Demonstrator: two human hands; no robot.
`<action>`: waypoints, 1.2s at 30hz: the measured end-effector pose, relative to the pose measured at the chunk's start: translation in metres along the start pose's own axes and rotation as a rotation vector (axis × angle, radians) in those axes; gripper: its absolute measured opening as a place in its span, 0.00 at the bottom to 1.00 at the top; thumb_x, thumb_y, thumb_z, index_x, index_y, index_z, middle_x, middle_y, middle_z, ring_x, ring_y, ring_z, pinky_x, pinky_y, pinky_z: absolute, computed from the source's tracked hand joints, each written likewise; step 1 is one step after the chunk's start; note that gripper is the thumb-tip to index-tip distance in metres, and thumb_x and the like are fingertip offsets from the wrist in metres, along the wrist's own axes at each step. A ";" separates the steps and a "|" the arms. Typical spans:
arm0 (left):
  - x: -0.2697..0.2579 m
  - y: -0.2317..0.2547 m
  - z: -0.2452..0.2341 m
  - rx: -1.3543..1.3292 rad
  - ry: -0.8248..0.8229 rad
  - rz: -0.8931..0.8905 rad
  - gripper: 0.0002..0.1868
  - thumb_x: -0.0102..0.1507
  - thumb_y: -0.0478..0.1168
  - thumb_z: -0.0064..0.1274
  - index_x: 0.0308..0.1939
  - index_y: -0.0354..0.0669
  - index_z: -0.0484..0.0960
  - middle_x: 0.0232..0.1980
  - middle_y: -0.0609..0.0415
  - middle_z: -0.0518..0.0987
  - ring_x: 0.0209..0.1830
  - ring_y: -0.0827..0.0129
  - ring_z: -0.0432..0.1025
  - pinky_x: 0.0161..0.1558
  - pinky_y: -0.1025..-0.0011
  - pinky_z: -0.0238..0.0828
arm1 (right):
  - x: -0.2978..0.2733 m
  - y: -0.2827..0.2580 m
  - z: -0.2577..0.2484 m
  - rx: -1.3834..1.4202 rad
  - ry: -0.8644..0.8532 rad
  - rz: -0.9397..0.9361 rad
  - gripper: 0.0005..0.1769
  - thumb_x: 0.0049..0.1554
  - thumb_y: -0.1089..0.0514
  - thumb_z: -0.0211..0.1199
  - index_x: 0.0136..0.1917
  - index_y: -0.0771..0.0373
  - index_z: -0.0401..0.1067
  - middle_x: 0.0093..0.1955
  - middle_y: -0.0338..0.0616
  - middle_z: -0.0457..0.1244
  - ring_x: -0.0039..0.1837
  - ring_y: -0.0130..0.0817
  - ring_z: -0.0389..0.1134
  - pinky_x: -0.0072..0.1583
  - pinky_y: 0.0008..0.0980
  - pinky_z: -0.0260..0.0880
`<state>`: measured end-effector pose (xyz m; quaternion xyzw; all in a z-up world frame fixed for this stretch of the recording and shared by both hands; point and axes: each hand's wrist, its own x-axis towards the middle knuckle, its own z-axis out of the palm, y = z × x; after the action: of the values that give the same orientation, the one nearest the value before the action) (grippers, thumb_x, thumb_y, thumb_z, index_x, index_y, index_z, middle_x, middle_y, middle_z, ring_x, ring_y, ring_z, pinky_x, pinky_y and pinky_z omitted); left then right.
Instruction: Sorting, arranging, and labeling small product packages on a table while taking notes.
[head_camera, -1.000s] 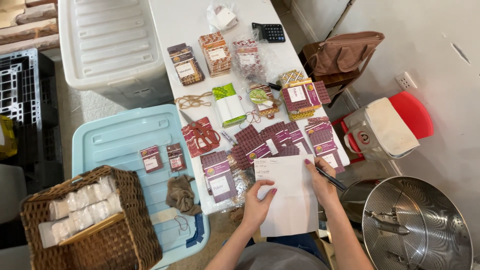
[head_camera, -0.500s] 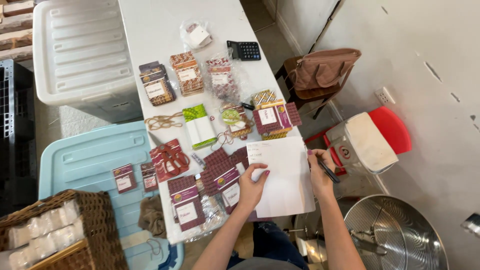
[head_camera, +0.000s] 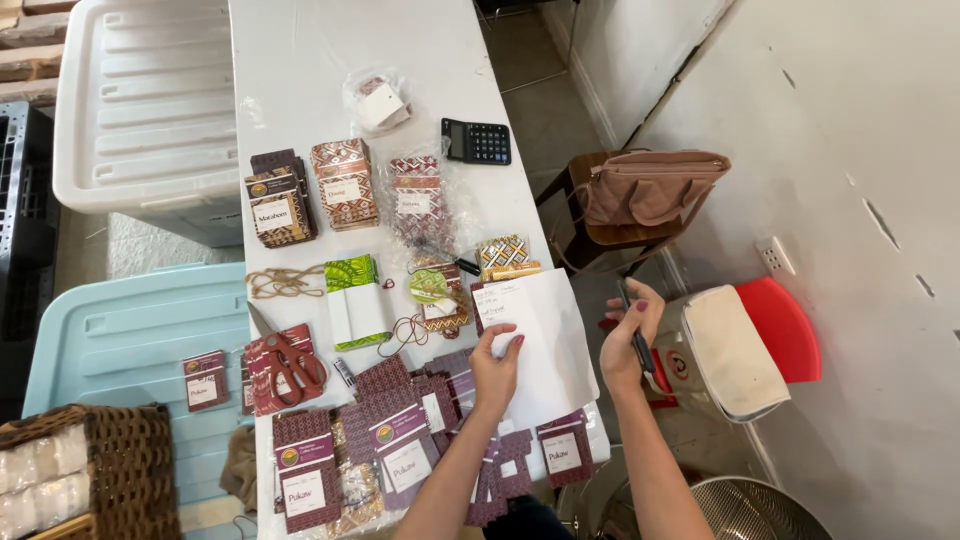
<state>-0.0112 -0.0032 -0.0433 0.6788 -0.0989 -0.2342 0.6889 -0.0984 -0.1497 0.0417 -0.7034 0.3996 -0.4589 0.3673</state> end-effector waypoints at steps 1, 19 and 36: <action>0.001 0.002 0.002 0.008 0.010 -0.004 0.10 0.59 0.33 0.65 0.45 0.46 0.88 0.44 0.46 0.85 0.47 0.67 0.77 0.52 0.65 0.74 | 0.003 0.010 0.009 0.168 0.035 0.071 0.28 0.73 0.40 0.30 0.57 0.63 0.63 0.55 0.49 0.58 0.43 0.36 0.67 0.45 0.29 0.72; 0.000 0.008 0.007 0.074 0.030 -0.044 0.24 0.58 0.34 0.66 0.58 0.52 0.85 0.60 0.38 0.82 0.69 0.52 0.68 0.65 0.58 0.66 | 0.004 0.063 0.133 0.418 -0.285 0.189 0.29 0.59 0.66 0.68 0.24 0.60 0.54 0.22 0.45 0.60 0.16 0.26 0.57 0.20 0.21 0.51; 0.000 0.017 0.006 0.021 0.003 -0.046 0.24 0.59 0.32 0.64 0.59 0.50 0.84 0.60 0.43 0.82 0.69 0.61 0.69 0.67 0.59 0.65 | 0.004 0.041 0.126 0.188 -0.316 -0.035 0.27 0.55 0.67 0.70 0.23 0.59 0.56 0.22 0.40 0.60 0.26 0.27 0.55 0.34 0.27 0.59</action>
<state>-0.0110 -0.0085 -0.0265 0.6883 -0.0847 -0.2479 0.6765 0.0119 -0.1515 -0.0325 -0.7361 0.2802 -0.3843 0.4816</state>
